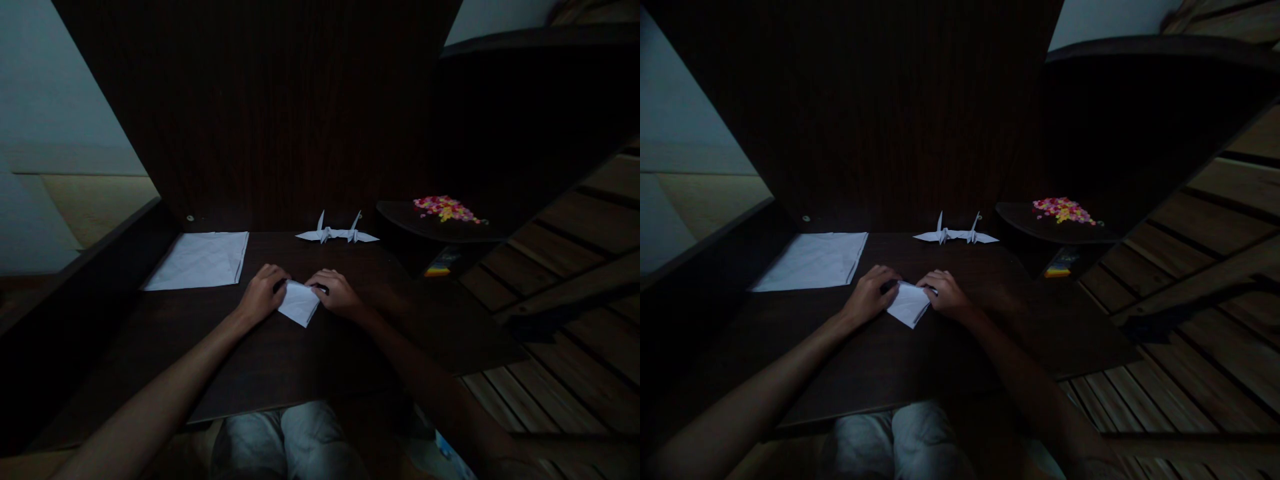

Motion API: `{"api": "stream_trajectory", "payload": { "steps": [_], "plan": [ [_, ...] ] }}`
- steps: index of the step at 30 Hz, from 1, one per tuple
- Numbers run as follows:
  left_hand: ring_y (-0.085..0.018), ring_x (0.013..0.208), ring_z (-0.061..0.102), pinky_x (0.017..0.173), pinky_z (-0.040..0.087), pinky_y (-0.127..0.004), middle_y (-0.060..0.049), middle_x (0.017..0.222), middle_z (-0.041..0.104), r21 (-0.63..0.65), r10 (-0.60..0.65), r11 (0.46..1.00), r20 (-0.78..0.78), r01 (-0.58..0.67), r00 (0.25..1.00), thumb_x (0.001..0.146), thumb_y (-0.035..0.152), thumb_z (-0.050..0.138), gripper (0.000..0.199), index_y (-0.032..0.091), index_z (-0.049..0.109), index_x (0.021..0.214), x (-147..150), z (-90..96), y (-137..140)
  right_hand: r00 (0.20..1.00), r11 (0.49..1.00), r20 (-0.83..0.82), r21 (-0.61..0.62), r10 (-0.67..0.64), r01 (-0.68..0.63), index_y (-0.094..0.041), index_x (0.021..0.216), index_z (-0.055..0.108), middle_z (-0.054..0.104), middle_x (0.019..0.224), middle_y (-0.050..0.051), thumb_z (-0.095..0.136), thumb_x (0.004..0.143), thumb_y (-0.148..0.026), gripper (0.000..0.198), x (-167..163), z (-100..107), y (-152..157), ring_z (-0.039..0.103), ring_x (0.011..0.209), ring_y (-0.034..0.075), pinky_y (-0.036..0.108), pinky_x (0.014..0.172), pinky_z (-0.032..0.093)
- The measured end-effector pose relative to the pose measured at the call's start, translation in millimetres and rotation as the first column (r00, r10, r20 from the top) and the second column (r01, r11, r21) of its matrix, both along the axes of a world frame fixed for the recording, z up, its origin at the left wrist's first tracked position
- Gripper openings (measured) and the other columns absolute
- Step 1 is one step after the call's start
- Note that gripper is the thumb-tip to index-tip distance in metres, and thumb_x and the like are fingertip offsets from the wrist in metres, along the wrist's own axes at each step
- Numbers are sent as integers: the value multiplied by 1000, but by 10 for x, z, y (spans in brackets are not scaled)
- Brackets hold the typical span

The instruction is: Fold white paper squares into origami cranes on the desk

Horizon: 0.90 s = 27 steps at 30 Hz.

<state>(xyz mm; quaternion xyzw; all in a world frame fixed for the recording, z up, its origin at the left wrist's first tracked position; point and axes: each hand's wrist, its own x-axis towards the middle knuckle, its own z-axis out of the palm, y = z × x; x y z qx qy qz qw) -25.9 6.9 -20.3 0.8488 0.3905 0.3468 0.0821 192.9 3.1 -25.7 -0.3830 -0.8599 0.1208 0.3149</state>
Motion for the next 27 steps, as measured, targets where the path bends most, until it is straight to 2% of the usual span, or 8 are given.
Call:
{"api": "stream_trajectory", "payload": {
  "steps": [4, 7, 16, 24, 27],
  "plan": [
    [-20, 96, 56, 84, 49, -35, -7, 98, 65, 44, -159, 986, -43, 161, 986, 81, 8, 52, 21, 17, 65, 95, 7, -1, -12, 999, 998, 13, 21, 52, -52, -19, 88, 69, 71, 90, 3, 54, 79, -2, 24, -5, 1, -2, 60, 85, 18, 33, 78, 37],
    [-20, 94, 57, 85, 49, -36, -7, 96, 66, 55, -221, 973, -84, 226, 972, 82, 12, 52, 18, 17, 66, 93, 28, 1, -40, 998, 998, 27, 42, 53, -54, -19, 83, 70, 71, 88, 3, 55, 75, -1, 25, -6, -2, -6, 60, 83, 18, 33, 76, 37],
    [-22, 87, 60, 83, 50, -38, -9, 91, 67, 36, -199, 978, -152, 206, 968, 81, 21, 55, 16, 14, 67, 90, 48, 45, -81, 999, 999, 45, 46, 21, -23, -19, 78, 70, 71, 87, 3, 59, 73, -5, 18, -10, 0, -34, 59, 81, 18, 34, 78, 37],
    [-22, 100, 56, 92, 47, -39, -9, 105, 63, 10, -158, 987, -129, 161, 979, 82, 17, 52, 26, 16, 57, 108, 42, 48, -76, 998, 999, 57, 41, -24, 22, -19, 86, 68, 70, 90, 4, 57, 80, -13, 14, -3, 16, -24, 58, 85, 19, 34, 79, 40],
    [-22, 101, 55, 91, 48, -38, -8, 105, 61, -18, -149, 989, -95, 148, 984, 80, 15, 54, 28, 17, 53, 108, 50, 71, -89, 998, 999, 46, 22, -40, 39, -19, 90, 68, 69, 91, 5, 58, 80, -15, 15, 4, 17, -20, 58, 85, 20, 35, 80, 42]
  ]
}}
